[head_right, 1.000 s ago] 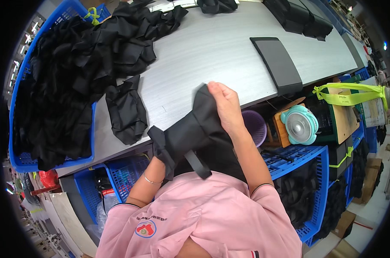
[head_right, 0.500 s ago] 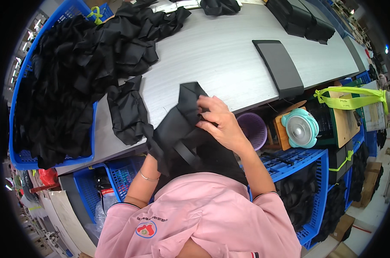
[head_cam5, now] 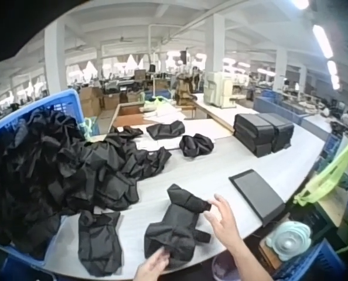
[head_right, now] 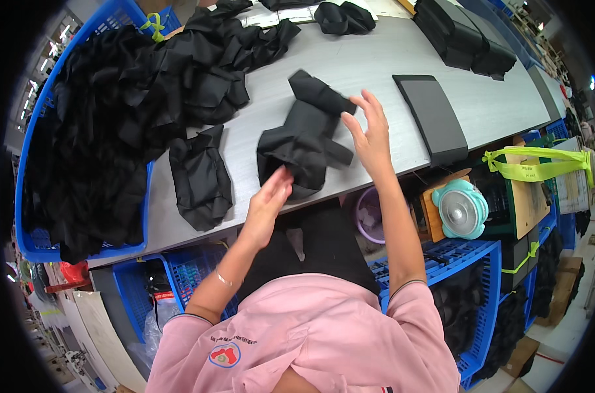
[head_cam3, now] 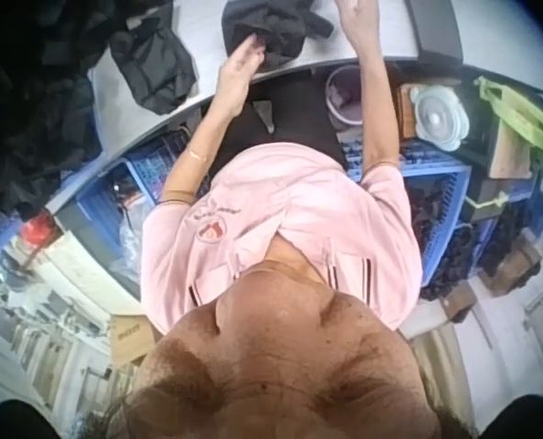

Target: Sorting, inspecting, and folding black fabric pieces at an industrial workstation.

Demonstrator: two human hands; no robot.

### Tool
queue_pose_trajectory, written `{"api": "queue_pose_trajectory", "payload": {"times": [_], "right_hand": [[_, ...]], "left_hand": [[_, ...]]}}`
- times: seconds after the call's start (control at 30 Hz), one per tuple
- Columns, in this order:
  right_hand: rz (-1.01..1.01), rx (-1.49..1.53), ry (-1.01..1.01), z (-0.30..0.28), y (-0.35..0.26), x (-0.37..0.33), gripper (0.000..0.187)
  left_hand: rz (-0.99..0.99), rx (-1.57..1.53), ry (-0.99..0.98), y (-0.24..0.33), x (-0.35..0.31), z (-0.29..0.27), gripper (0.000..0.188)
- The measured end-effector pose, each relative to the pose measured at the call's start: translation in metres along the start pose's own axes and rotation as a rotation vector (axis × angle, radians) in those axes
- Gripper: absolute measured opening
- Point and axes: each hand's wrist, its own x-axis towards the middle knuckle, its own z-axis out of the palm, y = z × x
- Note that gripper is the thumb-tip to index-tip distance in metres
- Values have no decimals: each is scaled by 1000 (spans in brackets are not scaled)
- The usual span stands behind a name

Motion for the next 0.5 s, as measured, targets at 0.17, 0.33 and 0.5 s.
{"api": "queue_pose_trajectory", "payload": {"times": [0.17, 0.33, 0.5], "right_hand": [[556, 404, 203, -6, -15, -74, 25], [823, 966, 33, 16, -32, -114, 38], [1061, 1292, 18, 23, -25, -92, 34]], "left_hand": [[138, 248, 221, 38, -2, -23, 34], [239, 290, 54, 51, 62, -10, 42], [-337, -64, -453, 44, 83, -7, 52]]}}
